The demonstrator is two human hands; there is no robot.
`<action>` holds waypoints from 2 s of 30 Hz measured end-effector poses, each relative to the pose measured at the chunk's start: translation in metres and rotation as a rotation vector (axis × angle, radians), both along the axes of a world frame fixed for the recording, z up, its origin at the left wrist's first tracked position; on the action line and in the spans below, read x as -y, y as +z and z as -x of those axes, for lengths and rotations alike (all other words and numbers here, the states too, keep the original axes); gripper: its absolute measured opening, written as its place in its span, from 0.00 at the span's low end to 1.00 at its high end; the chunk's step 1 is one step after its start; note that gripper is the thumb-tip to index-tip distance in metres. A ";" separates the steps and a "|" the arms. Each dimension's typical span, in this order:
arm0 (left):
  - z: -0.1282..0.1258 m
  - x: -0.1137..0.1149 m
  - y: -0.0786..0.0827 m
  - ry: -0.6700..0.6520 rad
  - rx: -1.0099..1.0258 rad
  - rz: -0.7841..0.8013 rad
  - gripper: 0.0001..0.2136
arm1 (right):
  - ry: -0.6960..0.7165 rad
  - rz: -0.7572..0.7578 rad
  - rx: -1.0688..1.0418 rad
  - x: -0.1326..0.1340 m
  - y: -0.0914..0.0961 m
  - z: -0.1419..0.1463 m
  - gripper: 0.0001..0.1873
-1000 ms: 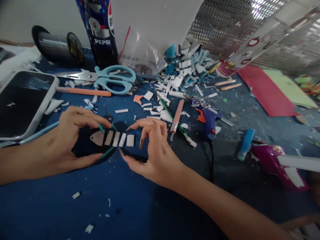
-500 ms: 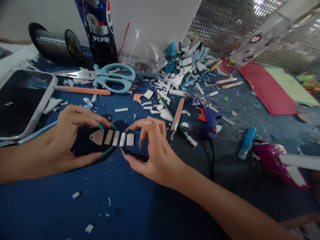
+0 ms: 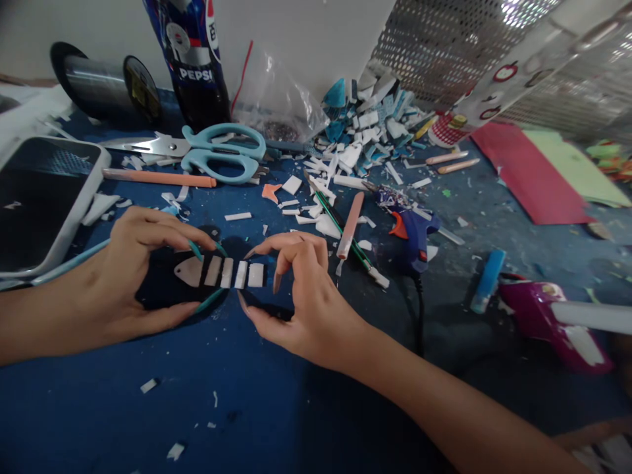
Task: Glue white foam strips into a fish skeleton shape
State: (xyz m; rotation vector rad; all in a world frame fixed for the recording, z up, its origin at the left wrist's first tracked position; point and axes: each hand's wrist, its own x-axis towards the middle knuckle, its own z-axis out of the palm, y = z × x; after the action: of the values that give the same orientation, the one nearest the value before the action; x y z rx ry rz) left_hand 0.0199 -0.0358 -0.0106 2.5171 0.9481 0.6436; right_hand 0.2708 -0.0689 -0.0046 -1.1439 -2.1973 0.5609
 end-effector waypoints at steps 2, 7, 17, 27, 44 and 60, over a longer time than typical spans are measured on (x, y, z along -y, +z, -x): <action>0.000 0.000 0.000 -0.002 -0.003 0.010 0.18 | -0.004 0.000 0.005 0.000 0.000 0.000 0.23; -0.001 0.000 0.001 -0.015 -0.020 0.016 0.18 | -0.001 -0.015 0.015 0.000 -0.001 0.000 0.23; -0.002 0.002 0.004 -0.026 -0.006 0.036 0.16 | 0.000 -0.031 0.017 0.000 -0.001 0.000 0.23; -0.003 0.006 0.009 0.013 -0.061 -0.068 0.25 | -0.007 0.021 -0.007 0.001 0.000 0.000 0.23; -0.002 0.004 0.005 0.027 -0.068 -0.126 0.19 | -0.012 0.033 0.002 -0.001 0.000 0.014 0.22; 0.001 0.004 0.002 0.013 -0.036 -0.125 0.20 | -0.015 0.096 -0.039 -0.003 -0.002 0.012 0.21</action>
State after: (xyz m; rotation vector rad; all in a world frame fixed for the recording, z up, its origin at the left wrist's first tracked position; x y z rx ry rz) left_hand 0.0190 -0.0395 -0.0087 2.6421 0.9663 0.6828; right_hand 0.2586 -0.0662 -0.0065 -1.1875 -2.1472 0.6828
